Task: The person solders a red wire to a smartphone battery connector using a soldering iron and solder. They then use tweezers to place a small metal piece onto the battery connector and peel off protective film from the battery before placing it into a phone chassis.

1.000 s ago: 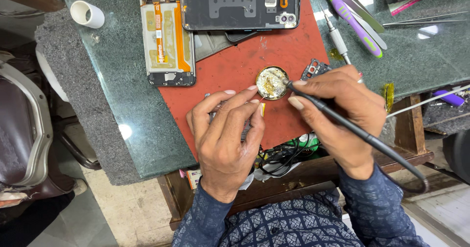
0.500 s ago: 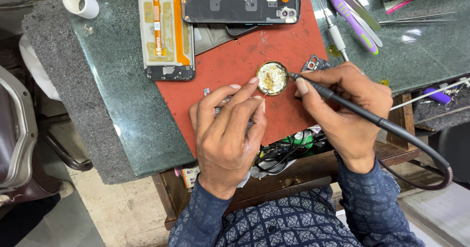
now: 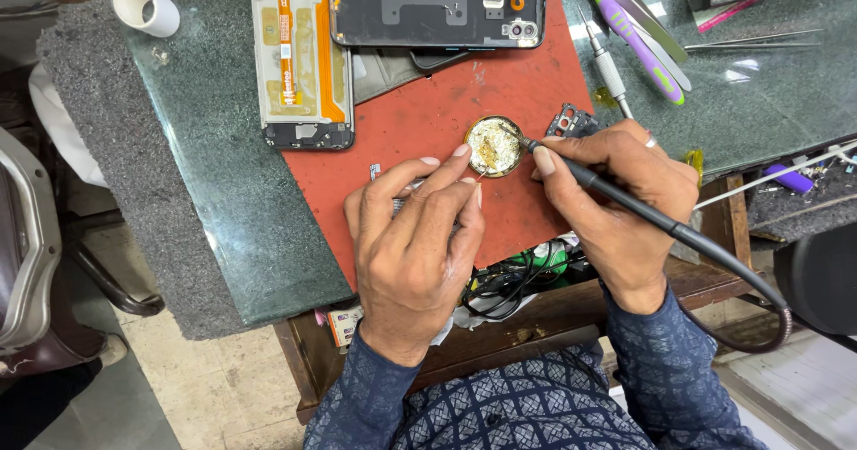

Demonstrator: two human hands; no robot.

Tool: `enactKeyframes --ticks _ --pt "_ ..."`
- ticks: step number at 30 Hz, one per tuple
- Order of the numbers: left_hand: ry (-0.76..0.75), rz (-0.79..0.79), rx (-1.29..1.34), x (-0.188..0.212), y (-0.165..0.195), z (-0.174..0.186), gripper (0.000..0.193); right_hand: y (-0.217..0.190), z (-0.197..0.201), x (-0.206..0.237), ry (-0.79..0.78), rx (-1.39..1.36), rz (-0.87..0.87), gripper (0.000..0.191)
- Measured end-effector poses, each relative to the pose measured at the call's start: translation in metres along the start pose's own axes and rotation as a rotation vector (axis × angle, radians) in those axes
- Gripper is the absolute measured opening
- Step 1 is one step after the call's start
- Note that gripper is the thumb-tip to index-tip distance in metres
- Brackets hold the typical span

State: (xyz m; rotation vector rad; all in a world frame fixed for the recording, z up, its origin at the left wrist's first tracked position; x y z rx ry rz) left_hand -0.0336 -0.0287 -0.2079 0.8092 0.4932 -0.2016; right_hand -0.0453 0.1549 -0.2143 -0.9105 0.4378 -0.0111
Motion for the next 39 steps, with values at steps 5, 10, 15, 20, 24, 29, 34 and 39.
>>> enactKeyframes --ticks 5,10,15,20,24,29,34,39 --pt "-0.007 0.001 0.007 -0.0001 -0.0004 -0.0008 0.015 0.0008 -0.0010 -0.0010 -0.006 -0.005 0.008 0.010" --pt "-0.005 0.003 0.000 -0.0008 -0.0009 -0.0004 0.015 0.0027 -0.0022 -0.0018 -0.027 -0.063 -0.014 0.009" --pt "-0.005 0.001 0.000 -0.0011 0.0007 -0.0015 0.014 0.0036 -0.0014 -0.0017 -0.029 -0.051 -0.019 0.010" --pt "-0.006 0.000 0.000 -0.0011 0.0001 -0.0019 0.014 0.0030 -0.0021 -0.0013 -0.033 -0.054 -0.013 0.010" --pt "-0.005 -0.002 -0.005 -0.0006 -0.0005 -0.0019 0.015 0.0037 -0.0019 -0.0001 -0.033 -0.046 -0.006 0.011" --pt "0.004 -0.002 -0.010 -0.0006 0.0005 -0.0019 0.015 0.0061 0.0004 0.0013 0.004 -0.002 0.022 0.012" --pt "-0.002 -0.007 -0.027 0.0003 0.0009 -0.0022 0.015 0.0041 0.0011 0.0026 0.046 -0.051 0.067 0.009" --pt "-0.007 -0.007 -0.020 -0.0009 0.0007 -0.0032 0.015 0.0043 0.0012 0.0024 0.049 -0.014 0.052 0.012"
Point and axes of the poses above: each hand's wrist, its own x-axis away from the middle knuckle, its own z-axis out of the back of the hand, y = z × x, the point moved 8 cm from there along -x, towards the middle knuckle, and after that the axes turned 10 degrees about y, right-handed, at the moved point
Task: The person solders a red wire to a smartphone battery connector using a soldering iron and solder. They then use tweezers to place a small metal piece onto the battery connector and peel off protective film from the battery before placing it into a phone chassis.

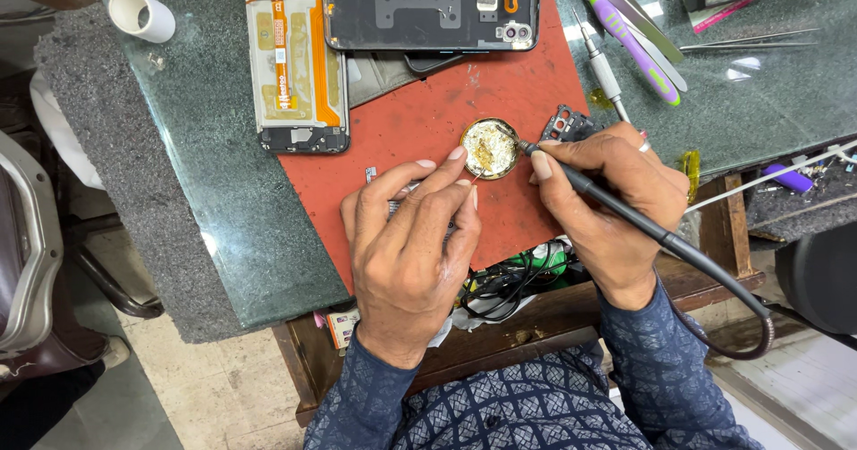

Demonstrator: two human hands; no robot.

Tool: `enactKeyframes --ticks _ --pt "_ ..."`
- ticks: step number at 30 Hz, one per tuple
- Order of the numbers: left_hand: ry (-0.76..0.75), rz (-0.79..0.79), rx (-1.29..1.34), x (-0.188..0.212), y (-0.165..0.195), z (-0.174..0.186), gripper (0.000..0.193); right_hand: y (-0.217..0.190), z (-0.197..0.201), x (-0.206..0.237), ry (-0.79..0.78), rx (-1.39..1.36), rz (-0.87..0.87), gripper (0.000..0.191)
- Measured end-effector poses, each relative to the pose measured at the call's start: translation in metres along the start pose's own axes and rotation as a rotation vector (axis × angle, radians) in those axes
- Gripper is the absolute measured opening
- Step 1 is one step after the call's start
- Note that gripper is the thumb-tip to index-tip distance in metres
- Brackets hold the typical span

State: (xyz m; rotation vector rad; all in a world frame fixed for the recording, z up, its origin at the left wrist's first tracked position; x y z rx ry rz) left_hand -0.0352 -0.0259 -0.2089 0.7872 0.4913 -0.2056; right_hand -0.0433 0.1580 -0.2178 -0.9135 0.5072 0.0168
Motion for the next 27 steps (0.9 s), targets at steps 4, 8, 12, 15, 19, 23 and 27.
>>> enactKeyframes --ticks 4,8,12,15,19,23,27 --pt "-0.001 0.010 0.009 0.0000 -0.0011 0.0001 0.015 -0.0019 -0.0015 -0.0006 -0.012 0.001 0.011 0.010" --pt "-0.001 0.016 0.016 0.0000 -0.0016 0.0003 0.015 -0.0023 -0.0019 -0.0009 -0.027 0.009 0.014 0.011" --pt "0.000 0.017 0.020 -0.0003 -0.0012 0.0003 0.015 -0.0011 -0.0027 -0.0015 -0.047 -0.008 -0.003 0.010" --pt "-0.002 0.018 0.022 -0.0006 -0.0014 0.0006 0.015 -0.0009 -0.0042 -0.0025 -0.070 -0.025 -0.013 0.010" --pt "0.001 0.016 0.021 -0.0009 -0.0018 0.0003 0.015 -0.0002 -0.0052 -0.0037 -0.081 0.003 -0.031 0.012" --pt "0.001 0.010 0.015 -0.0009 -0.0031 -0.0010 0.016 -0.0021 -0.0071 -0.0045 -0.101 -0.001 -0.023 0.014" --pt "0.005 0.004 0.009 -0.0003 0.0012 0.0007 0.016 -0.0046 -0.0058 -0.0039 -0.107 0.007 -0.009 0.017"
Point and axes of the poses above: each hand's wrist, its own x-axis away from the middle knuckle, its own z-axis out of the back of the hand, y = z × x, the point moved 8 cm from there along -x, towards the middle knuckle, and after that the axes turned 10 degrees about y, right-handed, at the moved point
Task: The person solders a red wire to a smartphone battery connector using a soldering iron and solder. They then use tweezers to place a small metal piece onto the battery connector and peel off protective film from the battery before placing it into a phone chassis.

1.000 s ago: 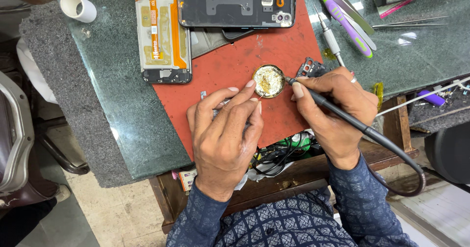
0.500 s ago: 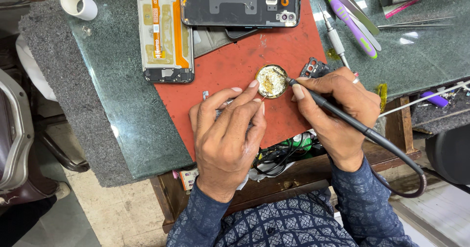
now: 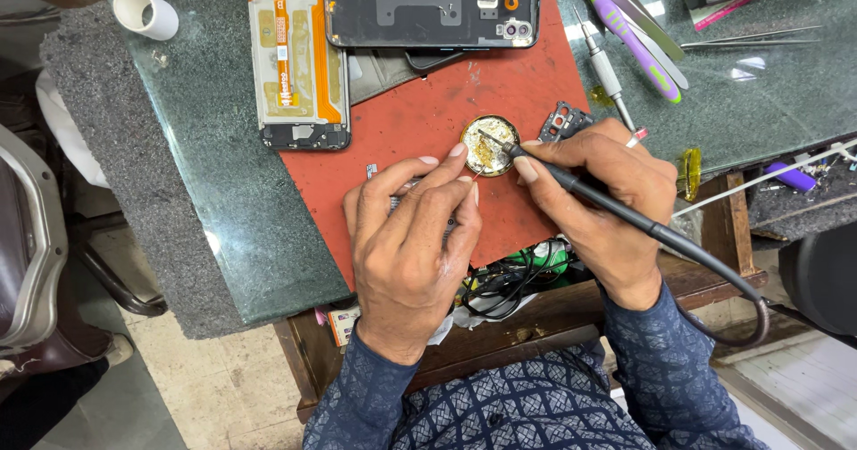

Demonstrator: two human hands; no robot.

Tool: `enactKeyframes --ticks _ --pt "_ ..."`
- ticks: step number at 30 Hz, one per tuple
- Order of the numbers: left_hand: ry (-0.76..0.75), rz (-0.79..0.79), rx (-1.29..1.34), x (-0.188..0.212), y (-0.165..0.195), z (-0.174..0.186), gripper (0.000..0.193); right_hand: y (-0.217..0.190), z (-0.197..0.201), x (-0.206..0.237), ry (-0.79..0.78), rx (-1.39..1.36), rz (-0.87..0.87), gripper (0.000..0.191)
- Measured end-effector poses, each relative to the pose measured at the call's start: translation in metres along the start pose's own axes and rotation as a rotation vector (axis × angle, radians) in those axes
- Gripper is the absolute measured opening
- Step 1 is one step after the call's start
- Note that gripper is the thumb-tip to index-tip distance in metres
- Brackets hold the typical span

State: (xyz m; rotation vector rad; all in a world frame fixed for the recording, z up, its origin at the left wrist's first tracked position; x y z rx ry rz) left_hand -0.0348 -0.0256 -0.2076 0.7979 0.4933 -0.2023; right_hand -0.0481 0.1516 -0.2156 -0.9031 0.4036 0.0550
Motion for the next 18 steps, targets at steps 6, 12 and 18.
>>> enactKeyframes --ticks 6,12,18 --pt "0.015 -0.007 -0.002 0.0005 0.0010 0.0004 0.015 0.0037 0.0012 0.0014 0.008 -0.026 -0.005 0.017" --pt "0.022 -0.014 -0.005 0.0011 0.0031 0.0020 0.016 0.0055 0.0039 0.0033 0.038 -0.123 -0.060 0.010" --pt "0.020 -0.010 0.004 0.0003 0.0017 0.0015 0.016 0.0001 0.0013 0.0006 0.020 -0.031 -0.011 0.014"
Point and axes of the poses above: each hand's wrist, its own x-axis away from the middle knuckle, its own z-axis out of the back of the hand, y = z × x, the point moved 8 cm from there along -x, towards the middle knuckle, and after that the axes turned 10 degrees about y, right-handed, at the moved point
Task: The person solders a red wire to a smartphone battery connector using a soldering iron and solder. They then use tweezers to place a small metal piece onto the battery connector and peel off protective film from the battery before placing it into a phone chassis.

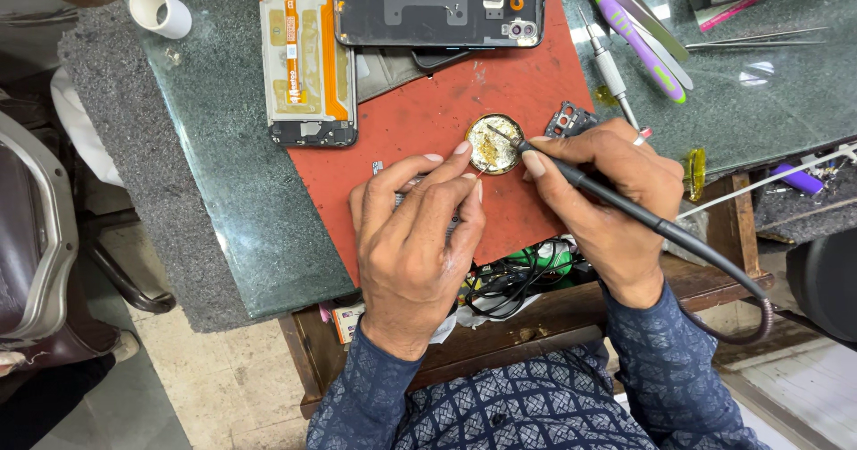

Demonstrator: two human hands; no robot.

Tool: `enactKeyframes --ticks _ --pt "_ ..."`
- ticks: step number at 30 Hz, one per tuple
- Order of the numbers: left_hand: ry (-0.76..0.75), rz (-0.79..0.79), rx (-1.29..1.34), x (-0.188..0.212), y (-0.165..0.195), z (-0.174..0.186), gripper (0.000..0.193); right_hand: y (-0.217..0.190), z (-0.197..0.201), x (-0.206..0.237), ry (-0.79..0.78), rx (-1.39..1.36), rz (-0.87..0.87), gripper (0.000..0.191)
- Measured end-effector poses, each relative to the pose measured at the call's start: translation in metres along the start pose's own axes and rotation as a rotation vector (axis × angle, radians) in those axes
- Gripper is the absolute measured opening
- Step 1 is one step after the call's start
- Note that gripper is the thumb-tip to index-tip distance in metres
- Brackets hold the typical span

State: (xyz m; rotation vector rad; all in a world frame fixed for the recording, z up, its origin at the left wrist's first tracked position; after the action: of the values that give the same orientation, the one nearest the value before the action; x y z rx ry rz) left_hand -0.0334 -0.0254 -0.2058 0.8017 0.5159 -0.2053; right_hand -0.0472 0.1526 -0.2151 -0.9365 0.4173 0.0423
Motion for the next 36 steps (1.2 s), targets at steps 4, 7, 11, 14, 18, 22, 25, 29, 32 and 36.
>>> enactKeyframes --ticks 4,7,11,14,18,22,25,29,32,36 --pt "-0.004 0.001 0.001 0.000 -0.002 0.000 0.016 -0.002 -0.002 -0.001 -0.018 0.000 0.003 0.016" --pt "-0.005 0.002 0.010 0.000 -0.003 0.001 0.016 0.000 -0.003 -0.001 -0.045 0.001 -0.029 0.016" --pt "-0.001 0.003 0.018 0.001 -0.004 0.000 0.016 0.000 -0.004 -0.001 -0.052 0.005 -0.033 0.018" --pt "0.003 -0.003 0.004 0.001 -0.003 0.000 0.017 0.001 -0.004 -0.001 -0.051 0.011 -0.020 0.018" --pt "0.009 -0.005 0.003 0.001 -0.002 0.000 0.017 0.002 -0.005 -0.001 -0.047 0.003 -0.019 0.019" --pt "0.010 -0.001 0.003 0.002 -0.001 0.000 0.017 0.002 -0.005 -0.001 -0.053 0.003 0.003 0.018" --pt "0.010 -0.003 0.000 0.001 0.000 0.000 0.017 0.003 -0.004 -0.001 -0.055 -0.003 -0.011 0.018" --pt "0.004 0.000 -0.007 0.001 0.000 -0.001 0.016 0.006 -0.001 0.000 -0.053 -0.087 -0.084 0.016" --pt "0.007 -0.001 -0.005 0.002 0.001 0.000 0.016 0.008 0.000 0.000 -0.030 -0.163 -0.126 0.014" --pt "0.002 -0.004 -0.005 0.001 0.000 0.000 0.016 0.004 -0.002 -0.001 -0.047 -0.093 -0.082 0.011"
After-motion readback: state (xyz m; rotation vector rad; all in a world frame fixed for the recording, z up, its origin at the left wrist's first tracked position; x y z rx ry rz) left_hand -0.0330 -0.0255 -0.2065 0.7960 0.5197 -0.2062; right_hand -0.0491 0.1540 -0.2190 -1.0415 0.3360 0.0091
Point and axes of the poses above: each hand's wrist, its own x-axis away from the middle knuckle, its own z-axis out of the back of the hand, y = z × x, the point moved 8 cm from there along -x, towards the middle knuckle, and after that the axes turned 10 degrees about y, right-handed, at the moved point
